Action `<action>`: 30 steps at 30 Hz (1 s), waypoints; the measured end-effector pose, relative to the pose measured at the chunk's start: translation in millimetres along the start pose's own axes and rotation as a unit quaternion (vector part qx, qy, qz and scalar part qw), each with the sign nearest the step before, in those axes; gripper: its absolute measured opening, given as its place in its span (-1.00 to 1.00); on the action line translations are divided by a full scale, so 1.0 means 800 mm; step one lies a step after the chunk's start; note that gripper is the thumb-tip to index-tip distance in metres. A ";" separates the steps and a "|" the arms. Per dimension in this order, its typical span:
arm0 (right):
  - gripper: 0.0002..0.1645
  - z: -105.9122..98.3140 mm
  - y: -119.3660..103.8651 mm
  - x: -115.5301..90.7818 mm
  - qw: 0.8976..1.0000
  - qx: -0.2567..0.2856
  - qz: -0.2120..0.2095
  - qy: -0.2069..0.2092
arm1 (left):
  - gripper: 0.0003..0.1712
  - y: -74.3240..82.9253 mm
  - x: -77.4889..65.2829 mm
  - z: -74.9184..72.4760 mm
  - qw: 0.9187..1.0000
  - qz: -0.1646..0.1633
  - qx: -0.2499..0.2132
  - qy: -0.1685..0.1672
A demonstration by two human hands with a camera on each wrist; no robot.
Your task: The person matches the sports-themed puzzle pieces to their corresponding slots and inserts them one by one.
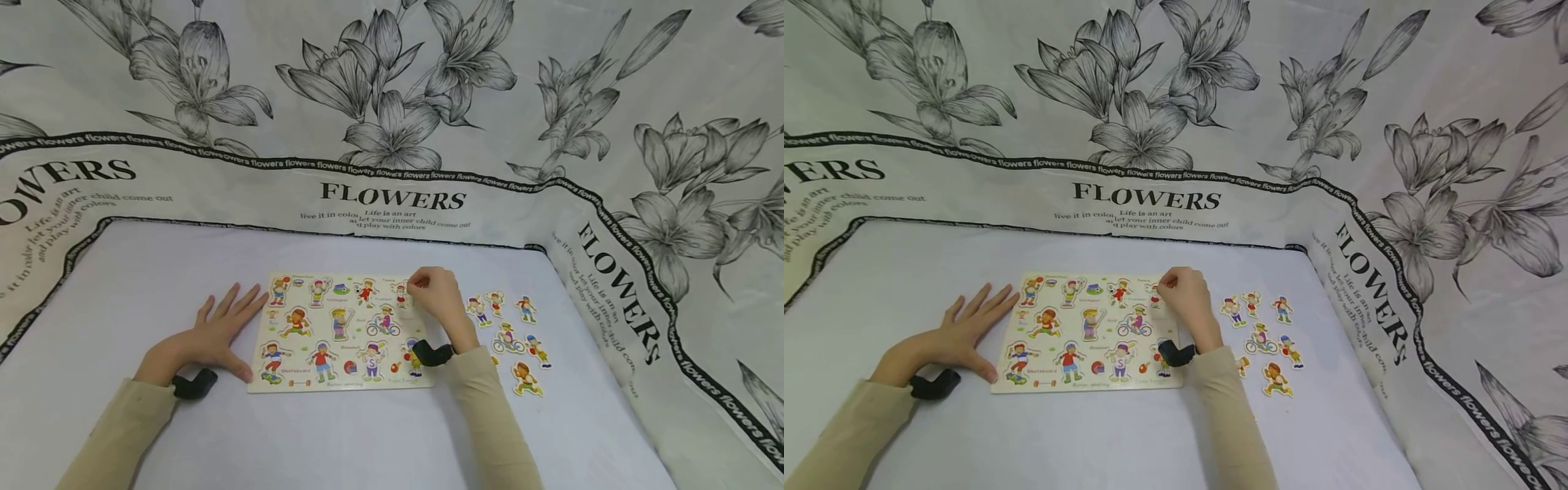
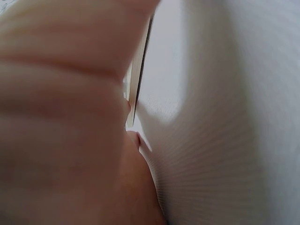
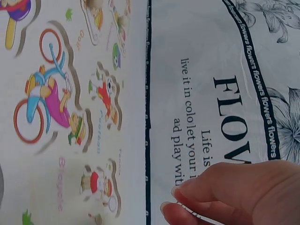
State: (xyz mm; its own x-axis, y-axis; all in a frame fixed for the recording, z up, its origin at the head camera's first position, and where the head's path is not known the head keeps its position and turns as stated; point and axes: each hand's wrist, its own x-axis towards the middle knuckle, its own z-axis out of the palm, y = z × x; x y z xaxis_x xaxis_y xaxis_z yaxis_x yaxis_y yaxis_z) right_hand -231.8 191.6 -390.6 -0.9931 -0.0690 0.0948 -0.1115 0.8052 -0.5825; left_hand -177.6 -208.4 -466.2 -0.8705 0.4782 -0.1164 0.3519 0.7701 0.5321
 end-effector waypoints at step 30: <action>-0.85 -0.077 0.139 -0.015 0.992 -0.060 0.109 -0.037 | 0.67 0.004 -0.001 0.000 1.000 0.000 0.005 0.004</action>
State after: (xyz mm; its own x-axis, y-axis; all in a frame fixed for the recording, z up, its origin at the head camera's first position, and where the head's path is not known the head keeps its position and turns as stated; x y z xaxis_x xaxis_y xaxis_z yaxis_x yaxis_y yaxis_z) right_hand -230.3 318.5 -406.9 -0.9935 0.0761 -0.0846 0.1077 0.8693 -0.4824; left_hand -175.8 -206.6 -464.4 -0.8733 0.4749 -0.1089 0.3556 0.7741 0.5238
